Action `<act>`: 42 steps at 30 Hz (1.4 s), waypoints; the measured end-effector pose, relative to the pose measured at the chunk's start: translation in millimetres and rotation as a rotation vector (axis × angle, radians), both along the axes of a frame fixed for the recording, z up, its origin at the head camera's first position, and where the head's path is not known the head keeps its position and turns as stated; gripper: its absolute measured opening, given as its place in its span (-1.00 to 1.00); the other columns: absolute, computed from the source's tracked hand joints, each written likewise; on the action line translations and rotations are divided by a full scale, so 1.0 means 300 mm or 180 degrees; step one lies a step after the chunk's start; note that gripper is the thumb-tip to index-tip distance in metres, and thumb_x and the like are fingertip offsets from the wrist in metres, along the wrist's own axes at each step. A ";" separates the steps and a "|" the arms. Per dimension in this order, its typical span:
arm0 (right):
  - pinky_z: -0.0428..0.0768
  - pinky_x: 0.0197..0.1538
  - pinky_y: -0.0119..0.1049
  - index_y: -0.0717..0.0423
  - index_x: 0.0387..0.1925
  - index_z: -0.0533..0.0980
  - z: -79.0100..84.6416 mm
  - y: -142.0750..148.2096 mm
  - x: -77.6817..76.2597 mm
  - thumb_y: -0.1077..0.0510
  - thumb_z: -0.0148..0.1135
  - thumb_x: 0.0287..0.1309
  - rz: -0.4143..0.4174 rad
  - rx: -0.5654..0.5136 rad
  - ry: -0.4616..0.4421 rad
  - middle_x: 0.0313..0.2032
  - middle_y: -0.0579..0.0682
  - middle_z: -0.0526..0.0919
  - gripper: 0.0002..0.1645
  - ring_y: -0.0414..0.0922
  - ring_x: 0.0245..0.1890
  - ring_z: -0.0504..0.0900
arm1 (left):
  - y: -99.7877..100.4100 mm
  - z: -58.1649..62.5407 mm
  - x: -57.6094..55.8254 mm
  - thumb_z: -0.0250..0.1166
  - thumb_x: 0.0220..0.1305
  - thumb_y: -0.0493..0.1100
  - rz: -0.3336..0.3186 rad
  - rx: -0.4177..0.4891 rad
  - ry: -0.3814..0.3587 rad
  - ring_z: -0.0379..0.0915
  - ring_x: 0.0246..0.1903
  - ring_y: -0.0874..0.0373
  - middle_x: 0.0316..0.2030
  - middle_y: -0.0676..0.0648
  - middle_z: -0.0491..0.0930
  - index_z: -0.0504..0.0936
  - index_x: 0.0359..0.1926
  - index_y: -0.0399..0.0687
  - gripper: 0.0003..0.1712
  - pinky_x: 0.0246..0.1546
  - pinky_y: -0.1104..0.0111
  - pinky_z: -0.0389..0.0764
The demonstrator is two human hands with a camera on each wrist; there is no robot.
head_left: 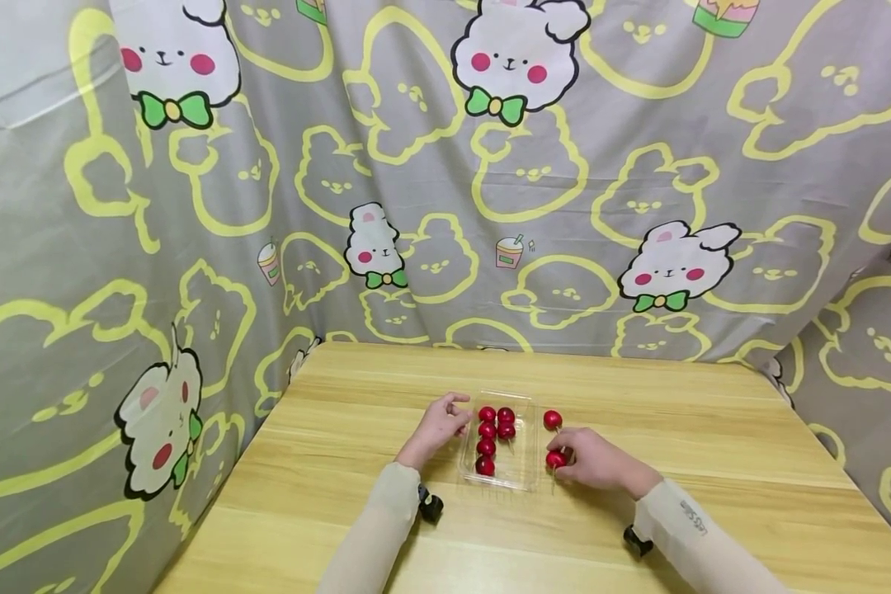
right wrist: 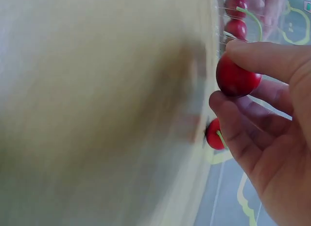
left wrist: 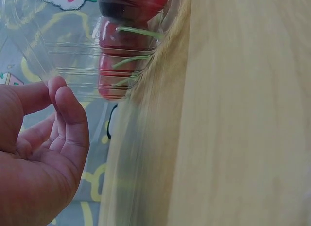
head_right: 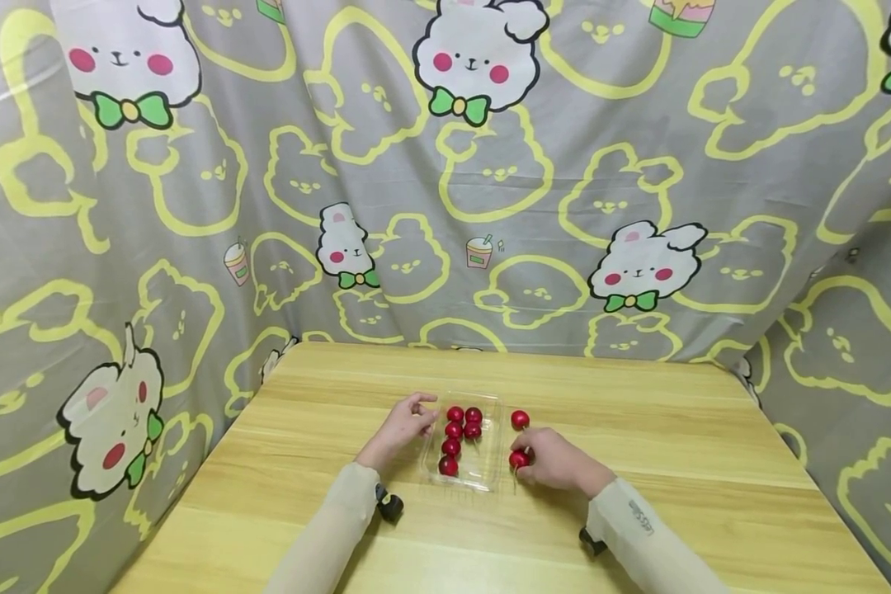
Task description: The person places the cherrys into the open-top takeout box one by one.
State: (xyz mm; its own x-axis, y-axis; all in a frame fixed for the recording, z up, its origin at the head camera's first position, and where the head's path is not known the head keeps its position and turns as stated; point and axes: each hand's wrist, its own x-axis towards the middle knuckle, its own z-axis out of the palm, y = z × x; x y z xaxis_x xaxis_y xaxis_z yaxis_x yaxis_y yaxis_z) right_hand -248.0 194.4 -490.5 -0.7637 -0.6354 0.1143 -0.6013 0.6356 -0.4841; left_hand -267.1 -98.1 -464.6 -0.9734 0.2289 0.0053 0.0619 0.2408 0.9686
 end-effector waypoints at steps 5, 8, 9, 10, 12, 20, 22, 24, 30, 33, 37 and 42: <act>0.58 -0.29 -0.34 0.24 -0.14 0.56 0.028 0.018 0.005 0.32 0.35 -0.06 -0.0088 -0.0146 -0.0089 -0.28 -0.11 0.57 -0.65 -0.19 -0.32 0.54 | -0.003 -0.006 -0.008 0.14 0.31 -0.39 -0.0017 -0.0004 -0.0019 0.48 -0.49 0.06 -0.37 -0.27 0.48 0.37 0.16 -0.47 -0.58 -0.28 0.05 0.62; 0.59 -0.28 -0.33 0.22 -0.13 0.54 0.048 0.026 0.006 0.38 0.31 -0.11 -0.0142 -0.0221 -0.0126 -0.29 -0.12 0.57 -0.61 -0.15 -0.29 0.56 | -0.008 -0.039 -0.031 0.15 0.31 -0.38 -0.0020 0.0031 -0.0024 0.47 -0.50 0.07 -0.38 -0.25 0.48 0.37 0.16 -0.46 -0.57 -0.33 0.10 0.62; 0.59 -0.27 -0.33 0.21 -0.13 0.53 0.054 0.027 0.006 0.39 0.31 -0.12 -0.0149 -0.0249 -0.0121 -0.29 -0.11 0.58 -0.60 -0.14 -0.28 0.57 | -0.010 -0.054 -0.041 0.16 0.31 -0.37 -0.0018 0.0045 -0.0027 0.47 -0.51 0.08 -0.38 -0.24 0.48 0.37 0.17 -0.45 -0.57 -0.36 0.13 0.63; 0.59 -0.28 -0.32 0.20 -0.14 0.53 0.061 0.029 0.006 0.39 0.32 -0.11 -0.0149 -0.0288 -0.0118 -0.29 -0.10 0.58 -0.61 -0.12 -0.28 0.57 | -0.011 -0.068 -0.049 0.17 0.30 -0.36 -0.0013 0.0055 -0.0027 0.46 -0.52 0.10 -0.39 -0.22 0.47 0.38 0.17 -0.44 -0.56 -0.37 0.16 0.62; 0.60 -0.29 -0.33 0.17 -0.16 0.52 0.071 0.031 0.004 0.40 0.32 -0.11 -0.0126 -0.0354 -0.0088 -0.29 -0.10 0.59 -0.62 -0.12 -0.29 0.58 | -0.013 -0.093 -0.066 0.18 0.30 -0.33 0.0001 0.0058 -0.0033 0.45 -0.53 0.13 -0.39 -0.18 0.47 0.38 0.18 -0.40 -0.55 -0.40 0.23 0.62; 0.60 -0.34 -0.37 0.27 -0.09 0.56 0.082 0.022 -0.006 0.31 0.37 0.00 0.0012 -0.0494 0.0135 -0.23 -0.02 0.63 -0.63 -0.20 -0.34 0.58 | -0.011 -0.113 -0.084 0.20 0.29 -0.30 0.0049 0.0030 -0.0026 0.45 -0.56 0.19 -0.43 -0.10 0.46 0.42 0.15 -0.34 -0.57 -0.46 0.35 0.59; 0.59 -0.36 -0.39 0.30 -0.05 0.56 0.082 0.017 -0.008 0.28 0.38 0.01 0.0021 -0.0475 0.0169 -0.23 -0.02 0.63 -0.59 -0.22 -0.35 0.57 | -0.009 -0.112 -0.083 0.20 0.29 -0.31 0.0051 0.0042 -0.0021 0.45 -0.56 0.20 -0.43 -0.10 0.46 0.42 0.15 -0.35 -0.58 -0.47 0.36 0.59; 0.58 -0.37 -0.41 0.30 -0.02 0.55 0.083 0.011 -0.008 0.26 0.37 0.03 0.0026 -0.0452 0.0199 -0.24 -0.03 0.61 -0.57 -0.24 -0.36 0.57 | -0.007 -0.112 -0.084 0.19 0.29 -0.32 0.0055 0.0042 -0.0022 0.45 -0.56 0.20 -0.43 -0.10 0.46 0.42 0.15 -0.35 -0.59 -0.47 0.37 0.59; 0.55 -0.41 -0.42 0.24 0.00 0.56 0.088 -0.016 -0.008 0.24 0.34 0.06 0.0032 -0.0396 0.0312 -0.27 -0.11 0.55 -0.59 -0.29 -0.38 0.53 | -0.007 -0.121 -0.087 0.21 0.29 -0.30 0.0051 0.0033 -0.0033 0.46 -0.55 0.18 -0.42 -0.10 0.48 0.42 0.16 -0.33 -0.57 -0.46 0.34 0.60; 0.55 -0.38 -0.42 0.20 -0.02 0.58 0.096 -0.031 -0.010 0.25 0.34 0.05 0.0054 -0.0366 0.0399 -0.24 -0.11 0.56 -0.60 -0.29 -0.37 0.54 | -0.007 -0.124 -0.087 0.20 0.30 -0.31 0.0041 0.0054 -0.0035 0.47 -0.54 0.16 -0.41 -0.11 0.47 0.41 0.17 -0.35 -0.57 -0.46 0.32 0.60; 0.57 -0.34 -0.39 0.20 -0.02 0.58 0.109 -0.050 -0.013 0.27 0.31 0.05 0.0096 -0.0320 0.0471 -0.18 -0.04 0.59 -0.61 -0.24 -0.35 0.57 | -0.006 -0.124 -0.087 0.19 0.30 -0.34 0.0041 0.0060 -0.0037 0.47 -0.54 0.16 -0.42 -0.11 0.46 0.41 0.16 -0.36 -0.58 -0.48 0.35 0.60; 0.57 -0.30 -0.35 0.22 0.01 0.56 0.124 -0.068 -0.016 0.30 0.26 0.05 0.0100 -0.0250 0.0459 -0.11 0.06 0.59 -0.58 -0.19 -0.32 0.55 | -0.004 -0.123 -0.087 0.19 0.30 -0.34 0.0040 0.0054 -0.0027 0.46 -0.56 0.19 -0.44 -0.09 0.46 0.41 0.16 -0.37 -0.58 -0.50 0.39 0.59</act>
